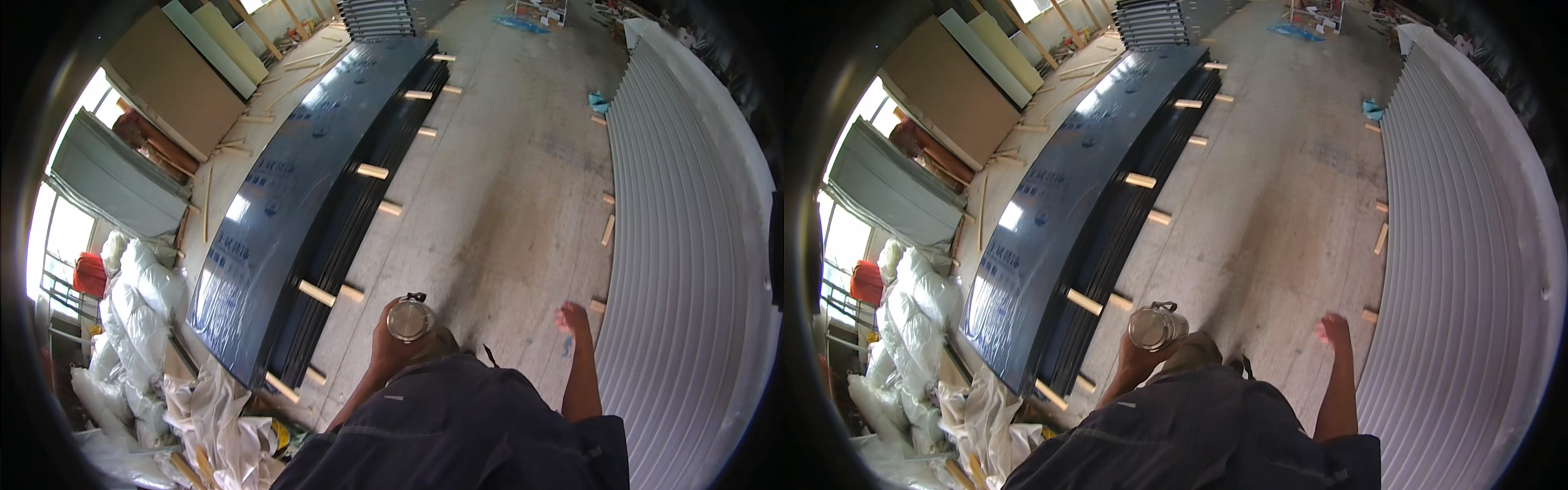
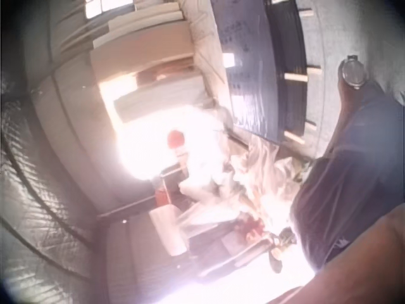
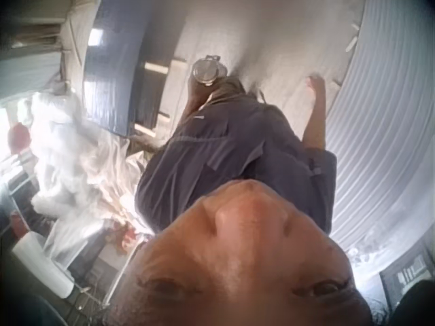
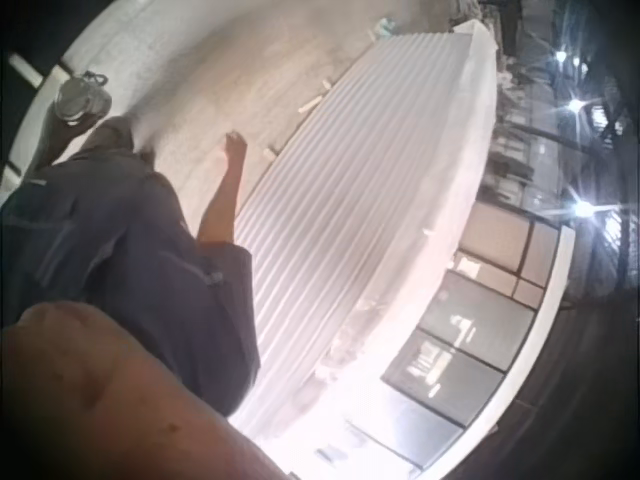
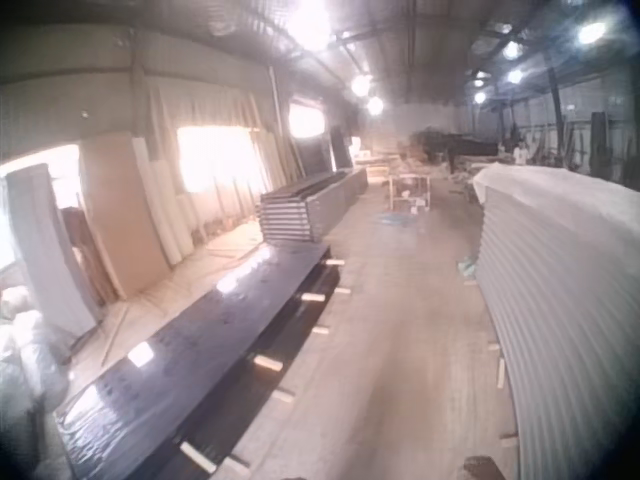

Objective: The person walks through a workshop carrying a thermos, then places it on a workbench. They position a large wooden board on the bench and use a paint roller to apply a clear finish to the board's surface.

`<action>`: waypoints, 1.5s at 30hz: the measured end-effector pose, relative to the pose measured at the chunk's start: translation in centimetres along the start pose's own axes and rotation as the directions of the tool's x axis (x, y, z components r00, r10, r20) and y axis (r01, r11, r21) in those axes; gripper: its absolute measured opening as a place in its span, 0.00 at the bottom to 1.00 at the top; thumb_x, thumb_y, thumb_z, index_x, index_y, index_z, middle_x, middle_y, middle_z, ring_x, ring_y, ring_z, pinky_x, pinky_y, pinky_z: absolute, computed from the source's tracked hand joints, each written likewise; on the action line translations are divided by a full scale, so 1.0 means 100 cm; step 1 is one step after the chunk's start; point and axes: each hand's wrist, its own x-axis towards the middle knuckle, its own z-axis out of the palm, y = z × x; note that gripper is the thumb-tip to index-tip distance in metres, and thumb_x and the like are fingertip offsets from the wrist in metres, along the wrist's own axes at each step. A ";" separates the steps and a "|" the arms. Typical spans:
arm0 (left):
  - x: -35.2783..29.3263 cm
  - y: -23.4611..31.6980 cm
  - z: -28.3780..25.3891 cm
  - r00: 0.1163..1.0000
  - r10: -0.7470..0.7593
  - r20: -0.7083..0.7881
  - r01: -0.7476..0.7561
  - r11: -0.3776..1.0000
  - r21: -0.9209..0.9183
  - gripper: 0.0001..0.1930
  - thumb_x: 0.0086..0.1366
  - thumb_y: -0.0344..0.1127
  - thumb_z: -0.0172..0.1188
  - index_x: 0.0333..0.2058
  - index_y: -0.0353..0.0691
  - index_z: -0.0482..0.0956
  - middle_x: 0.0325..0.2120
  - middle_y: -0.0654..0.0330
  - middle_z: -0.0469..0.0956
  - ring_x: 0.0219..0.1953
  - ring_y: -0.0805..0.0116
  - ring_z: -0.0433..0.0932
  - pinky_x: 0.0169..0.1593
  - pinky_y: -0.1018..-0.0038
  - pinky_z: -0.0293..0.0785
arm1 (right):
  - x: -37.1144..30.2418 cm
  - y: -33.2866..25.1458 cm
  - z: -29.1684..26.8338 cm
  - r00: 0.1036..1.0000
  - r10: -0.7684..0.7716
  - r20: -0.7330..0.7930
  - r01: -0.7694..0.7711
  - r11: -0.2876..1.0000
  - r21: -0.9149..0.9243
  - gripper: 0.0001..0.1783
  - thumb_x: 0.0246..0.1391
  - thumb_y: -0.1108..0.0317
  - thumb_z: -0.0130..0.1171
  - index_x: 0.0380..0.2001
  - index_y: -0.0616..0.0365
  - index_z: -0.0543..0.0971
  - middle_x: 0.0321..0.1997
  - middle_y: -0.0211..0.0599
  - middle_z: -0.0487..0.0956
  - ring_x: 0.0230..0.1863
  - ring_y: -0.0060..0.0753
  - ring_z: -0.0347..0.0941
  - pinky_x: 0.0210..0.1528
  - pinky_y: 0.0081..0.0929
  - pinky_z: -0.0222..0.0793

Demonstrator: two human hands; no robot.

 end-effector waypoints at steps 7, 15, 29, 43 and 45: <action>0.192 -0.011 0.028 0.998 -0.054 0.010 0.054 0.998 0.025 0.43 0.44 0.39 0.79 0.57 0.36 0.66 0.49 0.51 0.77 0.52 0.60 0.77 0.54 0.66 0.73 | 0.117 -0.248 0.118 0.941 -0.305 0.147 0.291 0.950 0.109 0.17 0.60 0.62 0.55 0.48 0.61 0.76 0.38 0.40 0.82 0.30 0.29 0.79 0.31 0.26 0.75; 0.442 0.035 0.067 0.986 -0.009 0.164 0.001 0.999 0.049 0.44 0.44 0.36 0.78 0.59 0.35 0.65 0.51 0.50 0.74 0.54 0.55 0.75 0.57 0.63 0.72 | 0.181 -0.009 0.023 0.788 -0.119 0.604 0.615 0.089 -0.784 0.11 0.55 0.58 0.57 0.25 0.52 0.79 0.24 0.36 0.79 0.32 0.40 0.79 0.35 0.48 0.74; 0.811 0.108 0.183 0.992 -0.082 0.100 0.077 0.996 0.045 0.44 0.42 0.36 0.80 0.57 0.34 0.65 0.46 0.53 0.78 0.50 0.63 0.77 0.53 0.67 0.74 | 0.475 -0.242 0.045 0.833 0.051 0.551 0.457 0.499 -0.736 0.15 0.42 0.57 0.62 0.30 0.54 0.79 0.26 0.43 0.78 0.29 0.49 0.76 0.31 0.41 0.73; 1.160 0.154 0.301 0.998 0.009 0.066 -0.006 0.999 -0.047 0.33 0.43 0.31 0.78 0.48 0.34 0.72 0.40 0.56 0.79 0.43 0.67 0.78 0.48 0.69 0.75 | 0.909 -0.842 0.038 0.978 -0.207 0.028 0.202 0.971 0.130 0.14 0.56 0.62 0.58 0.38 0.64 0.79 0.34 0.37 0.81 0.28 0.30 0.77 0.30 0.30 0.74; 1.222 0.155 0.330 0.994 0.013 0.112 0.000 0.994 -0.113 0.34 0.43 0.32 0.78 0.49 0.35 0.71 0.40 0.56 0.78 0.43 0.67 0.77 0.48 0.68 0.75 | 0.970 -0.816 0.023 0.984 -0.158 0.082 0.156 0.987 0.035 0.20 0.58 0.62 0.58 0.48 0.65 0.77 0.35 0.41 0.82 0.30 0.34 0.79 0.31 0.32 0.76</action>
